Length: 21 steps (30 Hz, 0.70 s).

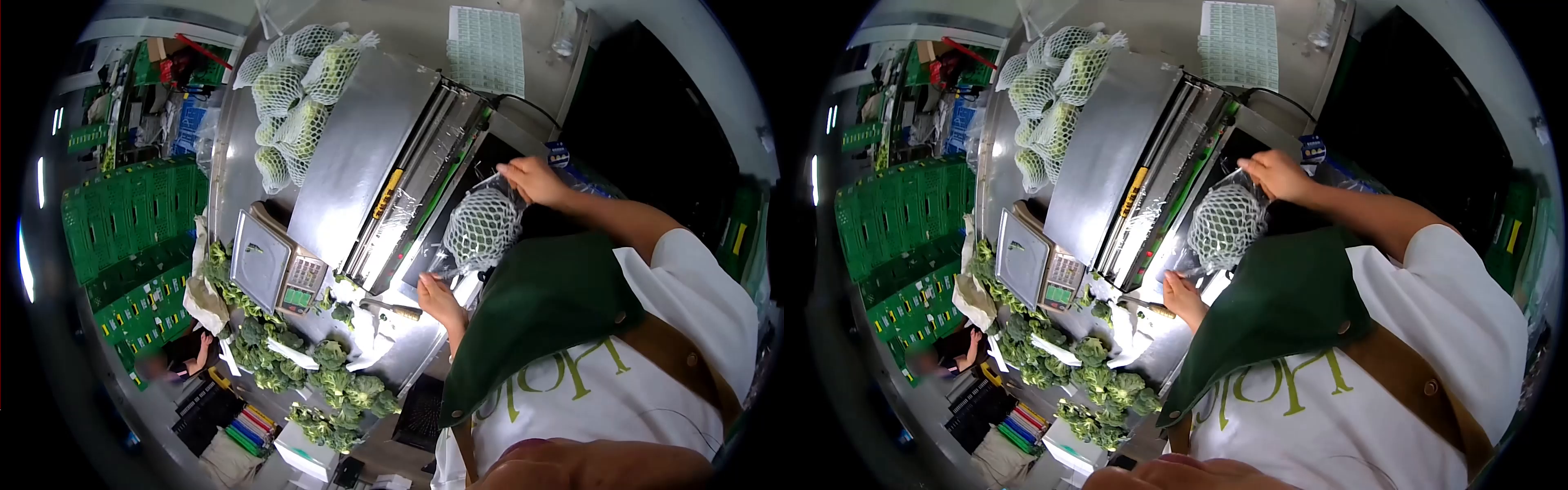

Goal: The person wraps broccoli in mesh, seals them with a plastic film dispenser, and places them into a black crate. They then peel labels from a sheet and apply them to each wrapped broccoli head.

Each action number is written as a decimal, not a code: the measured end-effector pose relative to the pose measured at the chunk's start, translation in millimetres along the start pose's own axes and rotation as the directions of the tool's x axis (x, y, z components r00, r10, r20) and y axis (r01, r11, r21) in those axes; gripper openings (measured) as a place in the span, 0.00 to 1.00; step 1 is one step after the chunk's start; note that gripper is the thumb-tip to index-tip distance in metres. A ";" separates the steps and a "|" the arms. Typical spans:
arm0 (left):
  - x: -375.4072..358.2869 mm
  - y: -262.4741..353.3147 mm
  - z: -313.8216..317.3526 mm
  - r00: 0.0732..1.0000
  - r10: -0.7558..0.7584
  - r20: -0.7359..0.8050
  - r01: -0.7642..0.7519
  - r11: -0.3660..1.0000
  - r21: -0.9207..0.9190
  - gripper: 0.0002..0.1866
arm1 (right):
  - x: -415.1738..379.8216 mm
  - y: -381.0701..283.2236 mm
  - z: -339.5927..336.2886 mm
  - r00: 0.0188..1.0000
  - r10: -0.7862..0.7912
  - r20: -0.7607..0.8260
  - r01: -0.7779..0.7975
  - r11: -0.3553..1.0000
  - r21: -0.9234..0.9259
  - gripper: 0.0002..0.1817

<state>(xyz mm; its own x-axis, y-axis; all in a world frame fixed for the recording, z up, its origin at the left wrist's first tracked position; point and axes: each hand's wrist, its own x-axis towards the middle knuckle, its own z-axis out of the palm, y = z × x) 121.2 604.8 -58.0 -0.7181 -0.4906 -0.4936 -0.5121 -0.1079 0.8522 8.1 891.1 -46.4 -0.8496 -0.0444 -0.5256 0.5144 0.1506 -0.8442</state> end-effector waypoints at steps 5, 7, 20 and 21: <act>29.1 -35.3 15.2 0.791 0.593 0.148 -0.419 0.351 0.838 0.13 | 35.1 52.2 -10.7 0.787 -0.611 -0.088 0.302 0.506 -0.808 0.21; 38.6 -40.8 36.6 0.720 0.616 0.318 -0.459 0.079 0.885 0.08 | 39.3 59.6 2.4 0.707 -0.708 -0.011 0.379 0.391 -0.839 0.20; -16.7 22.1 23.9 0.406 0.700 0.587 -0.888 0.454 0.072 0.16 | -40.7 -21.4 53.1 0.449 -0.636 0.627 0.667 0.706 0.239 0.13; -16.9 29.7 21.0 0.366 0.735 0.570 -0.912 0.405 0.064 0.16 | -44.8 -4.3 66.4 0.464 -0.738 0.490 0.717 0.638 0.282 0.14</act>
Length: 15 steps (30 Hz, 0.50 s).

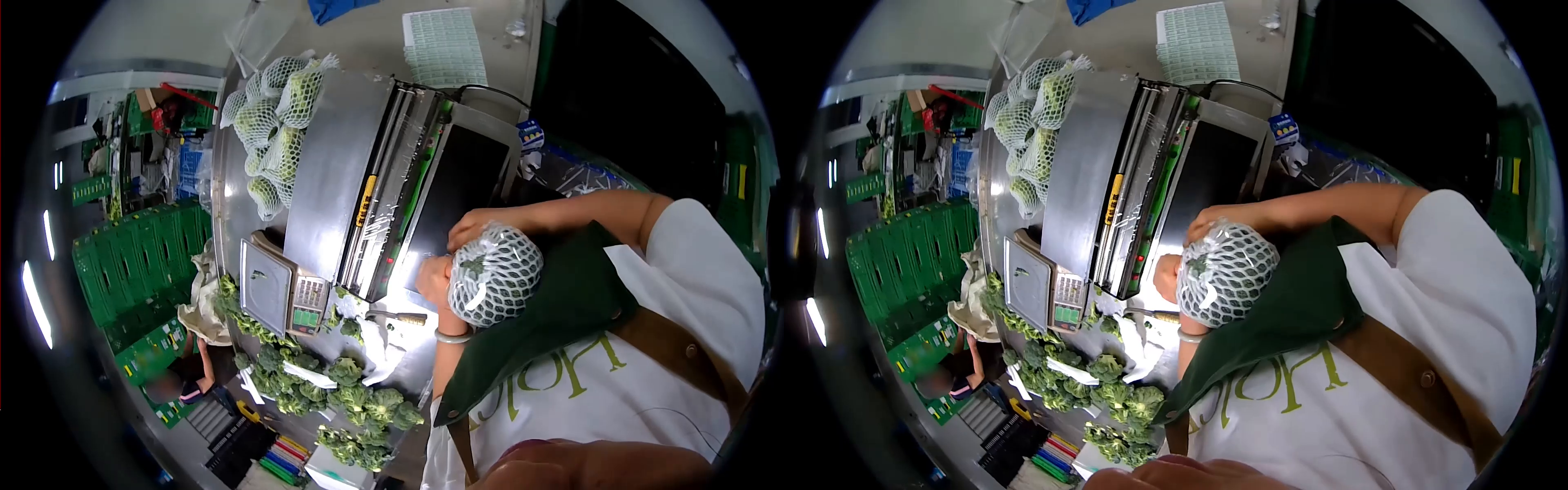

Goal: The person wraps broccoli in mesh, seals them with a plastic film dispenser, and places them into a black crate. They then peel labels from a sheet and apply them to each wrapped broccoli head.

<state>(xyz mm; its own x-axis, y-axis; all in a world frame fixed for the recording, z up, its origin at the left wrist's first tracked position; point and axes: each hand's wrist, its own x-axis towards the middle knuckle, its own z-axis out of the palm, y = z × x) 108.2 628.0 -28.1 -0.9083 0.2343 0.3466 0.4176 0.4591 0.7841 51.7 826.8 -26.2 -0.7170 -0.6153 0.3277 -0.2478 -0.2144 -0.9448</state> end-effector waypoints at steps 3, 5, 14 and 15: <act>13.3 -0.8 -13.6 0.992 0.112 -0.067 -0.104 0.989 0.109 0.16 | 14.1 -46.2 -0.5 0.877 0.407 0.257 -0.463 0.860 0.217 0.17; 16.6 -7.9 -23.5 0.993 0.042 -0.111 -0.020 0.981 0.195 0.19 | 23.0 -70.1 1.1 0.909 0.350 0.227 -0.385 0.914 0.131 0.19; 33.4 59.0 18.3 0.997 -0.060 0.046 0.072 0.945 -0.320 0.17 | 11.7 -79.9 8.8 0.989 -0.046 0.142 0.102 0.904 -0.416 0.12; 33.2 62.9 24.1 0.993 -0.065 0.098 0.097 0.929 -0.358 0.17 | 7.8 -78.7 12.9 0.991 -0.091 0.100 0.131 0.840 -0.526 0.12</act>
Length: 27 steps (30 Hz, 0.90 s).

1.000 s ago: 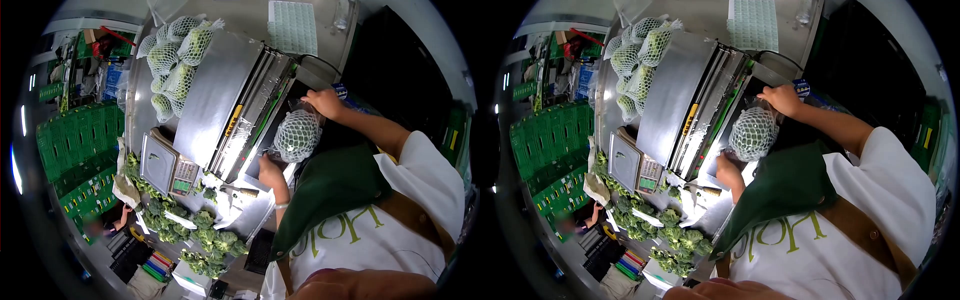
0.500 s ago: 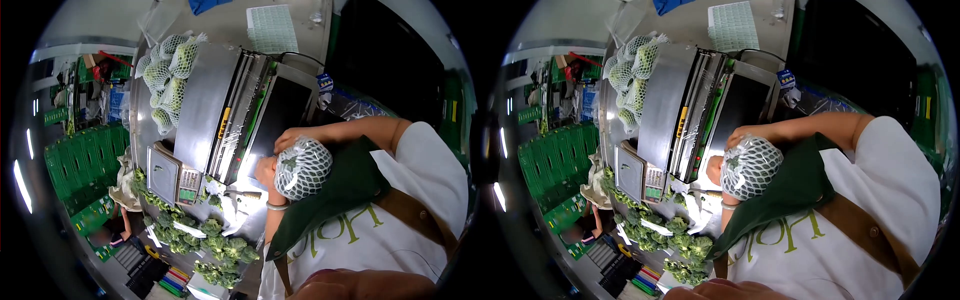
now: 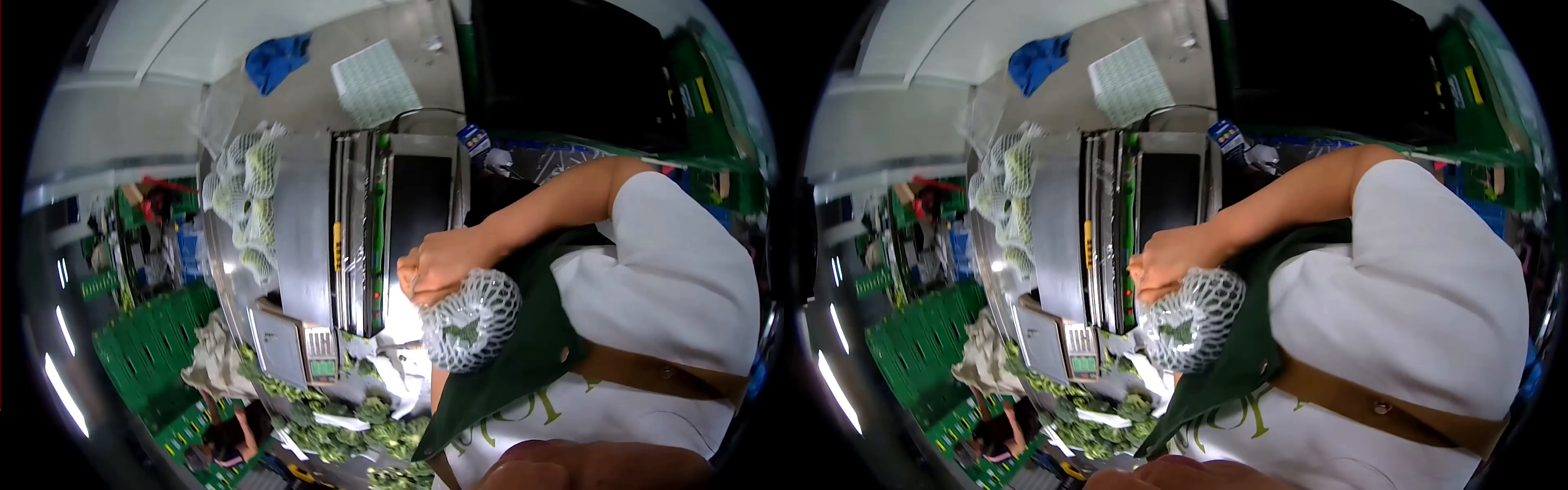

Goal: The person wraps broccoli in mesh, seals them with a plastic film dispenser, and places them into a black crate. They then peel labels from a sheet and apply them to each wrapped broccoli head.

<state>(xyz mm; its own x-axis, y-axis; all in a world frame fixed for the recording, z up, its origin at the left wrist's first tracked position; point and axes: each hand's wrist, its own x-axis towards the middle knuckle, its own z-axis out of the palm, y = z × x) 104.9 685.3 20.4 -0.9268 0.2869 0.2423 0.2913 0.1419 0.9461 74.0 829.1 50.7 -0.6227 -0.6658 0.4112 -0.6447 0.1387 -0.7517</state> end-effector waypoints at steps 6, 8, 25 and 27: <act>21.6 9.6 27.7 0.945 -0.261 0.198 0.305 0.922 -0.240 0.17 | 1.7 -20.2 -49.7 0.832 -0.221 -0.509 0.082 0.956 -0.282 0.19; 34.4 11.6 36.3 0.899 -0.359 0.251 0.425 0.854 -0.299 0.18 | -8.4 3.1 -48.4 0.977 -0.010 -0.213 0.029 0.996 0.088 0.16; 189.7 24.7 221.0 0.462 -0.588 0.664 0.874 0.177 -0.452 0.32 | -210.3 27.7 -221.9 0.579 0.520 -0.628 -0.608 0.789 0.093 0.61; 213.9 16.7 264.2 0.428 -0.558 0.711 0.899 0.180 -0.399 0.34 | -230.8 41.7 -239.0 0.376 0.494 -0.784 -0.608 0.770 0.193 0.61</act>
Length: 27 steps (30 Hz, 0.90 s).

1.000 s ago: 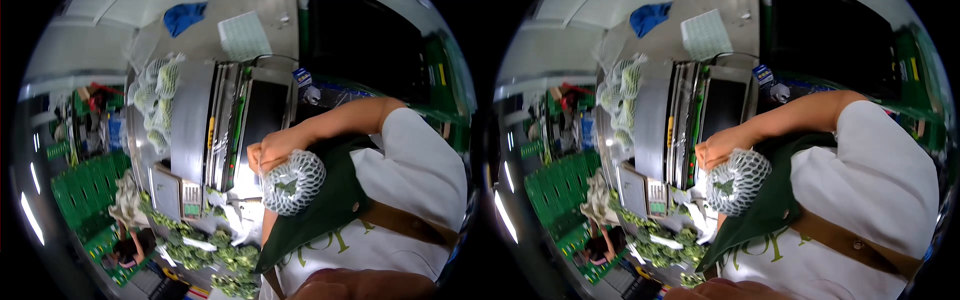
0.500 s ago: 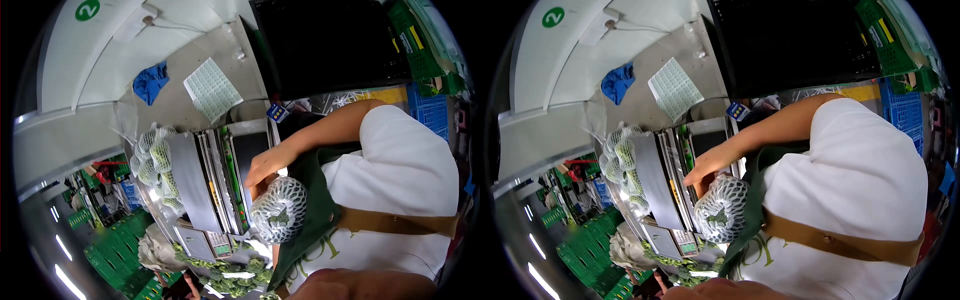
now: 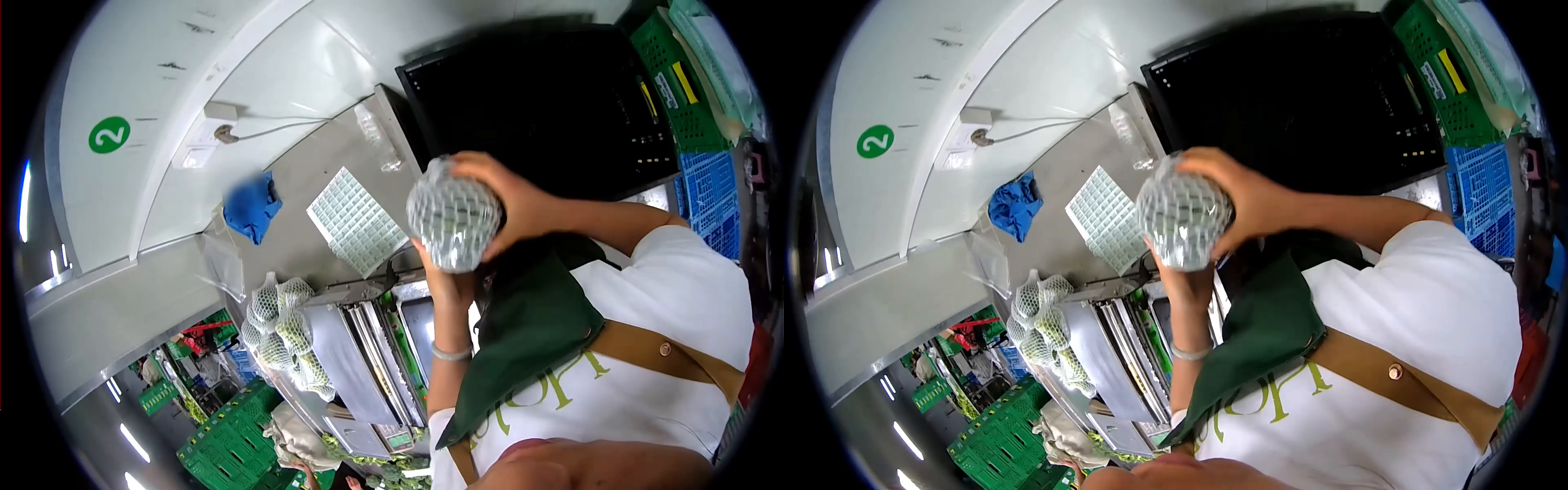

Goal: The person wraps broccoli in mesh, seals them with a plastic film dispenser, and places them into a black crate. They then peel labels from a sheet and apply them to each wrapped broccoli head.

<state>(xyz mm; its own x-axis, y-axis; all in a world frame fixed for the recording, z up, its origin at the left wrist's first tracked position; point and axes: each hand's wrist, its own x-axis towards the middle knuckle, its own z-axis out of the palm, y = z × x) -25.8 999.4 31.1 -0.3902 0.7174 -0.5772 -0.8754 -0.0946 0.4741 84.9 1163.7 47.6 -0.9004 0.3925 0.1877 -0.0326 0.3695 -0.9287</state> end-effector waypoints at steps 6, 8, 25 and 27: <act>84.5 -5.3 -24.4 0.937 0.299 0.182 -0.276 0.310 0.910 0.35 | 46.9 143.5 -49.2 0.770 0.528 -0.358 -0.409 0.840 0.357 0.55; 87.9 -25.9 -30.9 0.960 0.185 0.211 -0.254 0.250 0.934 0.39 | 61.2 209.0 -40.9 0.734 0.497 -0.463 -0.549 0.835 0.025 0.55; -59.3 121.4 -151.3 0.693 0.717 -0.070 -0.317 0.391 0.864 0.31 | 107.4 417.5 -65.1 0.875 0.409 -0.257 -0.469 0.588 -0.659 0.58; -106.3 166.7 -249.2 0.320 0.927 -0.194 -0.264 0.284 0.922 0.25 | 105.1 444.3 -76.7 0.859 0.401 -0.318 -0.504 0.559 -0.658 0.56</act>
<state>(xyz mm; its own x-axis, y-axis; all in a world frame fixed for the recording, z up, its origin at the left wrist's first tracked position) -201.5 735.4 5.8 -0.9920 0.0084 0.1257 0.1176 0.4196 0.9001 9.0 1433.7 -320.8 -0.6487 0.7531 -0.1097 0.7215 0.5628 -0.4034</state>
